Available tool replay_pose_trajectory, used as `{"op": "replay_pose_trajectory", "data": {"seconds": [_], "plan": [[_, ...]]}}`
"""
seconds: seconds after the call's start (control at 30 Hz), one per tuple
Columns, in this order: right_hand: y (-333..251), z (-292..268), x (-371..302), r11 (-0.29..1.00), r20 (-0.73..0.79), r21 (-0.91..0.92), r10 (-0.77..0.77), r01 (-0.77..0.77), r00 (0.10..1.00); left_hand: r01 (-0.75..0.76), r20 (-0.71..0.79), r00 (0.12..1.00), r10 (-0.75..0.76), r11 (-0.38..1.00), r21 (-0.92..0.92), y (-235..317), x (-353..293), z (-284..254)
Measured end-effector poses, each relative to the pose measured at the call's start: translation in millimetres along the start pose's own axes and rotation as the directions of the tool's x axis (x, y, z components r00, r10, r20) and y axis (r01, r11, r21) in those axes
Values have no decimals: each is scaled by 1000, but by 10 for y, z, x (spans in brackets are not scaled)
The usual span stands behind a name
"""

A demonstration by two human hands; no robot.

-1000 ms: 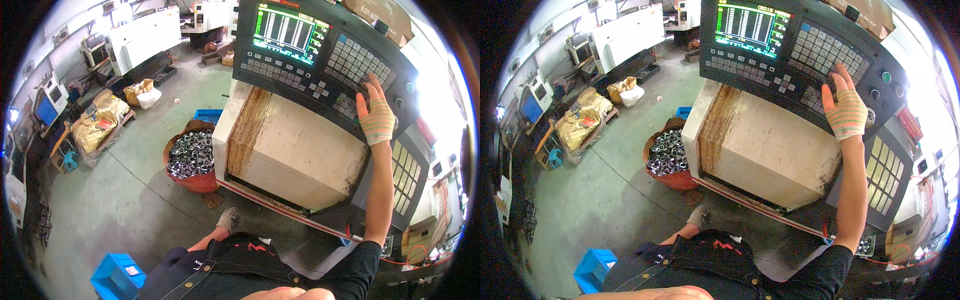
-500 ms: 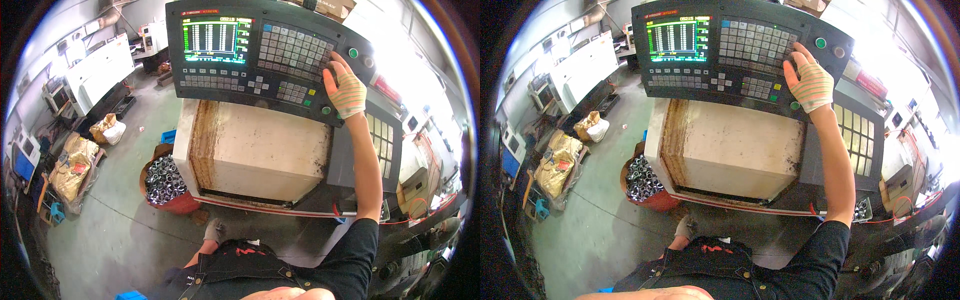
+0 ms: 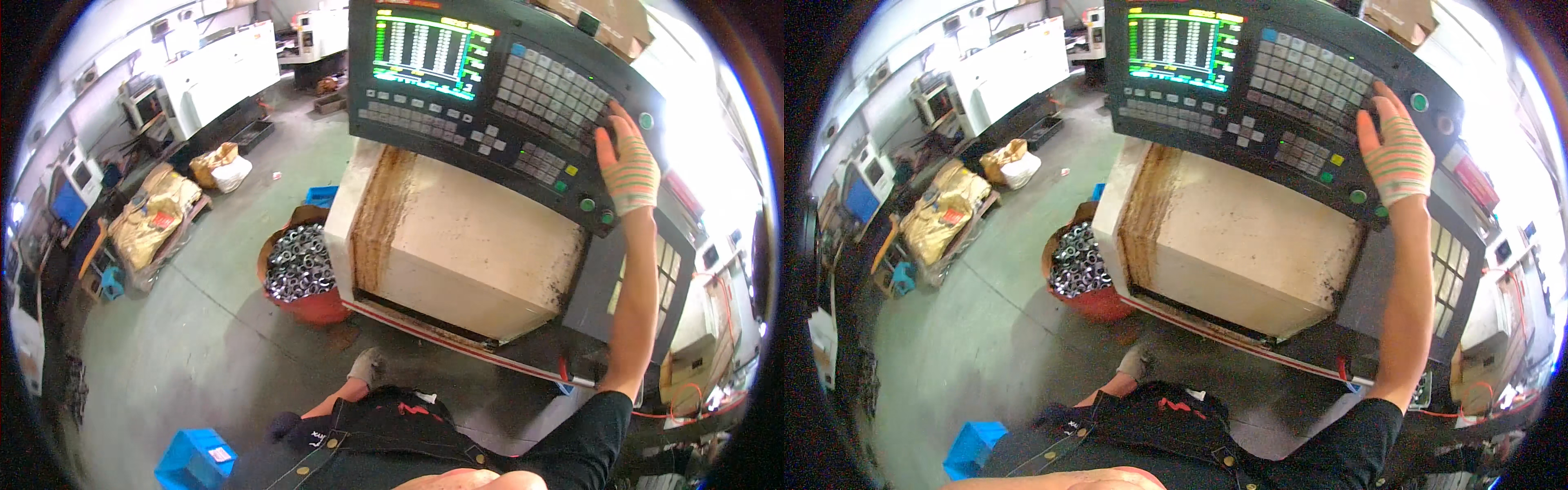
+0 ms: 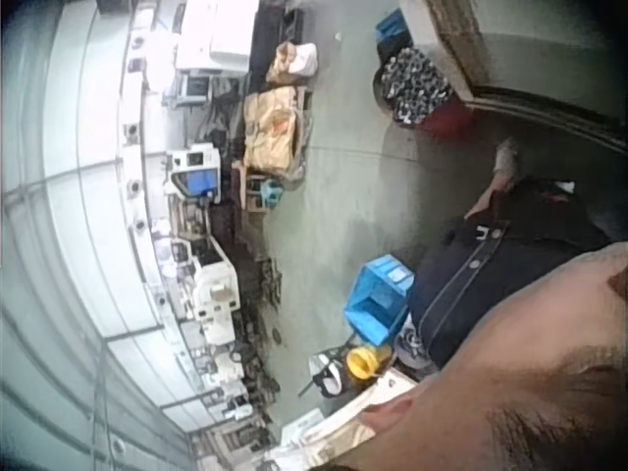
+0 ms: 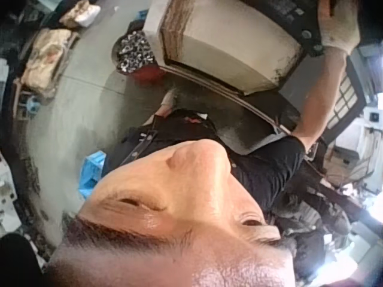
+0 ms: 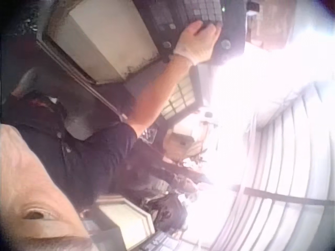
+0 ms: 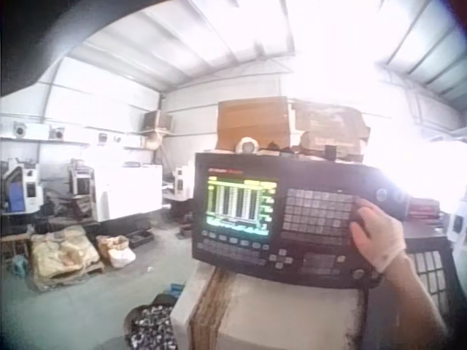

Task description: The person operates a CNC lathe, using a screwdriver to adjust the chuck and remove small metal rings. They place the rings into a red bucket and inspect them by hand. The person also interacts with the machine's control panel.

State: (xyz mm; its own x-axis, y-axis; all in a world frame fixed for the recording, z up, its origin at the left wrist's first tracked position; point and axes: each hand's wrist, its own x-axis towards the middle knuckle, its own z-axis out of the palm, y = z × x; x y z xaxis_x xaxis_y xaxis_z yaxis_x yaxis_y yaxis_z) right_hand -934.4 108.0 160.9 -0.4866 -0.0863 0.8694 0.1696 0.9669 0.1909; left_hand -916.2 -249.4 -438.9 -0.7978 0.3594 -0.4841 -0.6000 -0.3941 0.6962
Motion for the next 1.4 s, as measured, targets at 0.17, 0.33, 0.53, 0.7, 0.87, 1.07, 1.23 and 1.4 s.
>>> {"op": "replay_pose_trajectory", "data": {"seconds": [0.17, 0.33, 0.53, 0.7, 0.87, 1.07, 1.23, 1.4], "plan": [[-69, -85, -305, 983, -70, 184, 35, -22, 997, 72, -31, 997, -72, 997, 9, 488, -577, 622], [-170, 110, -1119, 930, 167, 327, 116, -166, 979, 213, -76, 973, -219, 974, -76, 331, -591, 631], [-88, 184, -1574, 845, 270, 482, 106, -230, 957, -171, 82, 985, 152, 924, 342, -83, -532, 614], [3, -17, -2001, 822, 289, 540, 22, -182, 957, 35, 38, 998, -46, 966, 256, -1, -802, 1182], [256, -132, -2883, 705, 354, 601, 189, -377, 916, -148, 161, 983, 83, 881, 449, -329, -954, 1587], [485, -386, -3773, 128, 916, 400, -65, -908, 395, 11, 178, 978, -114, 869, 495, -480, -1304, 2530], [166, -156, -4223, -74, 750, 575, -352, -815, 561, -231, 385, 921, 68, 889, 395, -613, -1439, 3029], [-326, -122, -4184, -127, 708, 519, -489, -845, 509, -182, 192, 958, 211, 970, -160, -680, -1894, 3024]]}}
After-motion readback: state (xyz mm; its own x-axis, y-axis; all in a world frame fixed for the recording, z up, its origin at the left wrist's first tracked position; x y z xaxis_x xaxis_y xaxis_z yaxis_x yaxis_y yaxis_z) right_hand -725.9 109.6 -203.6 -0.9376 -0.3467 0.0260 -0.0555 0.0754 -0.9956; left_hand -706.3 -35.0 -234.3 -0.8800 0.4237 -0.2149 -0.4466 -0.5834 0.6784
